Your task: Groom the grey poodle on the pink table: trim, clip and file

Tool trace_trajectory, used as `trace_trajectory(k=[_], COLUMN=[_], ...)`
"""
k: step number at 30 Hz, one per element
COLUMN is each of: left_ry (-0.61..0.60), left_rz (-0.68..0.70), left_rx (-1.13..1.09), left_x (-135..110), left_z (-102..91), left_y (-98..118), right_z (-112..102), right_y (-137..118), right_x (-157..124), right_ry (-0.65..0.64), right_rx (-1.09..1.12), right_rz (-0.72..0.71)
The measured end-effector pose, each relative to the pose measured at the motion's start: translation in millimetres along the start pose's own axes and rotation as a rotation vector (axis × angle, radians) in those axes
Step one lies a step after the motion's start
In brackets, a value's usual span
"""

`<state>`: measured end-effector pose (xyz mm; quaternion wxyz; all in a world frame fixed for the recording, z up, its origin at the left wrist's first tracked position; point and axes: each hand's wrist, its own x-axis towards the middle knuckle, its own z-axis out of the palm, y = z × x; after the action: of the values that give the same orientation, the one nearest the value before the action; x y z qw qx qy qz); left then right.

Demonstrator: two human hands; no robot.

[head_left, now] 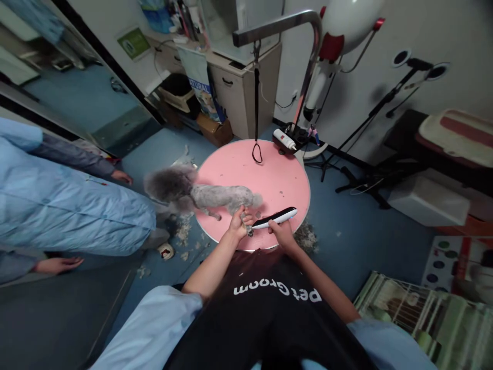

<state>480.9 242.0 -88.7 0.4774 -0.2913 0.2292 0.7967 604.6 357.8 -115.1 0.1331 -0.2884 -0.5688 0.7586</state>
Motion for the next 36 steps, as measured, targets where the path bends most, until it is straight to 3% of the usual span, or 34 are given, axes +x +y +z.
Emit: trace_trajectory(k=[5,10,18,27,36], left_ry=[0.007,0.016,-0.038,0.041,0.079], left_rz=[0.045,0.074,0.151,0.226,0.29], left_rx=[-0.088,-0.085,-0.026,0.136,0.115], left_x=[1,0,5,23,27], left_z=[2.6,0.3,-2.6,-10.9,-9.1], left_y=[-4,-6,-7,-5,3], right_z=[1,2,8,34,49], right_y=[-3,-8,-38,-66,-65], right_x=[8,11,11,13,4], right_ry=[-0.024,-0.08,-0.105,-0.174,-0.155], right_rx=[0.098,0.058,-0.224,-0.607,-0.571], right_rz=[0.007,0.003,-0.041,-0.176,-0.261])
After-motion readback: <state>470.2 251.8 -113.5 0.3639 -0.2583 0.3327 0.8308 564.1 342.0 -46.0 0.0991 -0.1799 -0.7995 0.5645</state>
